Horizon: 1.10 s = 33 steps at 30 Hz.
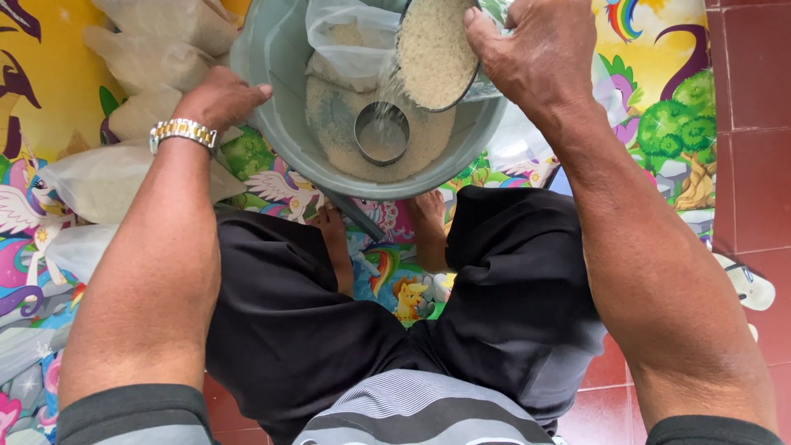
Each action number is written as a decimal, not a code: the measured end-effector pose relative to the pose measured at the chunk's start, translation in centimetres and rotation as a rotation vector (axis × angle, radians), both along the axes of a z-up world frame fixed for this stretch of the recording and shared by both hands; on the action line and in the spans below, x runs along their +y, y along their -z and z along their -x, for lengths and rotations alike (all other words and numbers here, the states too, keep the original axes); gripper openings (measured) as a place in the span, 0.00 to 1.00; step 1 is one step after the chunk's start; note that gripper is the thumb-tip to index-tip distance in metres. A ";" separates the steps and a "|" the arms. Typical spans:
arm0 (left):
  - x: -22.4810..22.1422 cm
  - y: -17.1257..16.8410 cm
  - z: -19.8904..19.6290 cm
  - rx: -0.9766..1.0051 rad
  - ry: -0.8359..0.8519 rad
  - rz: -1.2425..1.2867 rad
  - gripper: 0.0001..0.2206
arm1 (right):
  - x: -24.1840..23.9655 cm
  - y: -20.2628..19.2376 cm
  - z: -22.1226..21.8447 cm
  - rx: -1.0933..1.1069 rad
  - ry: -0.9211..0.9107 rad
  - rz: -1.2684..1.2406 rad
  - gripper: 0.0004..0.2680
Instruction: Measuring rice from a large basin into individual plastic bags using a measuring cup.
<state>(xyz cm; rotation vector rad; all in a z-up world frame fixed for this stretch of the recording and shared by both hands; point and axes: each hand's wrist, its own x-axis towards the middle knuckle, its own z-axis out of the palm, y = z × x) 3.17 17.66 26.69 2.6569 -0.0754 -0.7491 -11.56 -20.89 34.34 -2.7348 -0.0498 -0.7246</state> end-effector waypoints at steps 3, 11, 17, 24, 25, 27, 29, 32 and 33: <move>0.8 0.3 -0.2 0.021 -0.018 -0.031 0.21 | 0.1 -0.2 0.0 0.007 0.013 -0.034 0.22; 2.3 -0.2 0.1 0.187 -0.061 0.061 0.18 | 0.6 -1.0 -1.0 -0.178 -0.031 0.119 0.13; 1.7 -0.7 0.0 0.181 -0.100 0.022 0.21 | 0.2 -0.3 -1.5 -0.043 -0.022 -0.033 0.17; 1.4 -0.1 -0.4 0.151 -0.087 -0.042 0.22 | 0.2 -0.3 -1.7 -0.095 -0.011 0.063 0.18; 1.7 0.5 -0.7 0.159 -0.102 0.002 0.21 | 0.2 -0.3 -1.9 -0.061 0.021 0.065 0.19; 2.0 0.9 -1.1 0.154 -0.113 0.050 0.21 | 0.3 -0.5 -2.0 -0.042 0.054 0.069 0.20; 2.0 1.0 -1.1 0.119 -0.005 -0.052 0.26 | 0.6 -0.8 -1.9 -0.025 0.083 0.092 0.19; 1.7 0.3 -0.9 0.223 -0.128 0.045 0.23 | 1.2 -1.4 -1.6 0.014 0.096 0.027 0.18; 1.8 0.4 -1.0 0.218 -0.129 0.046 0.23 | 1.3 -1.5 -1.6 0.010 0.094 0.028 0.18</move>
